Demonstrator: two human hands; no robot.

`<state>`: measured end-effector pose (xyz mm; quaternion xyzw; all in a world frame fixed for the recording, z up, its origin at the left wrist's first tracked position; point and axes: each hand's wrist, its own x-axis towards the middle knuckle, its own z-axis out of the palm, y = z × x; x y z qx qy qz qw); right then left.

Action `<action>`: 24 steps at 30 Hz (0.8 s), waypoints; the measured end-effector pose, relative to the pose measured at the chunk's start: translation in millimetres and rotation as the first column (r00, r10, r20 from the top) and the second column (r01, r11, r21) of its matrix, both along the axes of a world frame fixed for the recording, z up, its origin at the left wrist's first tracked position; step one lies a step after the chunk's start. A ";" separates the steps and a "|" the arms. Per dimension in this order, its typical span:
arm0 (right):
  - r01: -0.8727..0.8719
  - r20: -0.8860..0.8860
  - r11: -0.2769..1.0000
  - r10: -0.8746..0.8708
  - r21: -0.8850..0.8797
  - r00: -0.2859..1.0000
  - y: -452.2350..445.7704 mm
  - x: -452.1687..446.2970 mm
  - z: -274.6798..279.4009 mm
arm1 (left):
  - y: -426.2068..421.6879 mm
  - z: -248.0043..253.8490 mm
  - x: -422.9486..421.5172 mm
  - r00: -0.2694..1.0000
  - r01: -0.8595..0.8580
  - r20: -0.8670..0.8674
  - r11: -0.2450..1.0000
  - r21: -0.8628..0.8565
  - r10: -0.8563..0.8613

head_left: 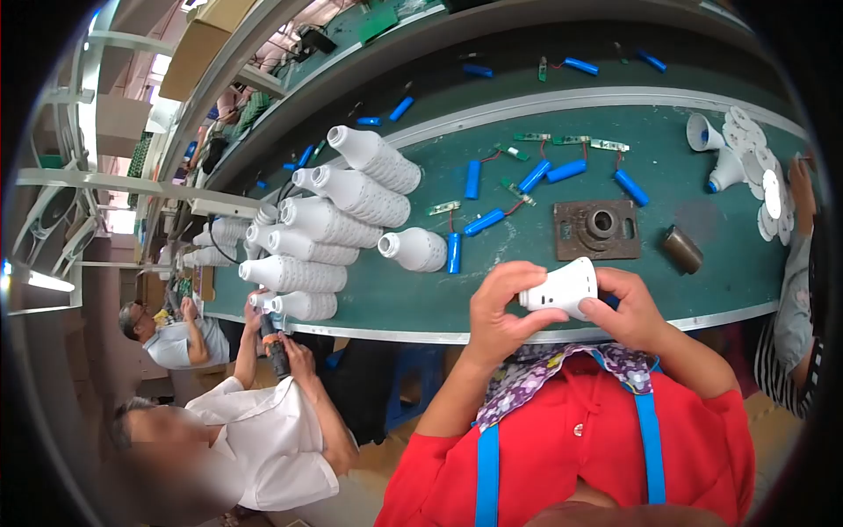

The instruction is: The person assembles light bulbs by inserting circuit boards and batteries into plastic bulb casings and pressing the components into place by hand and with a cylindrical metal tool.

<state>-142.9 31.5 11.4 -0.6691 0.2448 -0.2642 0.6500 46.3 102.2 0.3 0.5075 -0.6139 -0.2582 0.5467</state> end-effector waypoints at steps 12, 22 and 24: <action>0.140 0.018 0.984 -0.139 -0.106 0.990 -2.0 0.8 8.9 | 10.3 14.8 -8.0 0.962 0.030 -0.268 0.962 0.272 0.046; 0.011 -0.050 0.979 -0.022 -0.201 0.999 -7.7 -2.9 10.7 | 7.5 -3.9 -12.5 0.746 0.134 -0.660 0.951 0.278 0.087; -0.043 0.001 0.972 0.045 -0.230 0.999 -9.9 -10.5 13.6 | 7.6 -3.1 -11.4 0.657 0.143 -0.751 0.965 0.221 0.074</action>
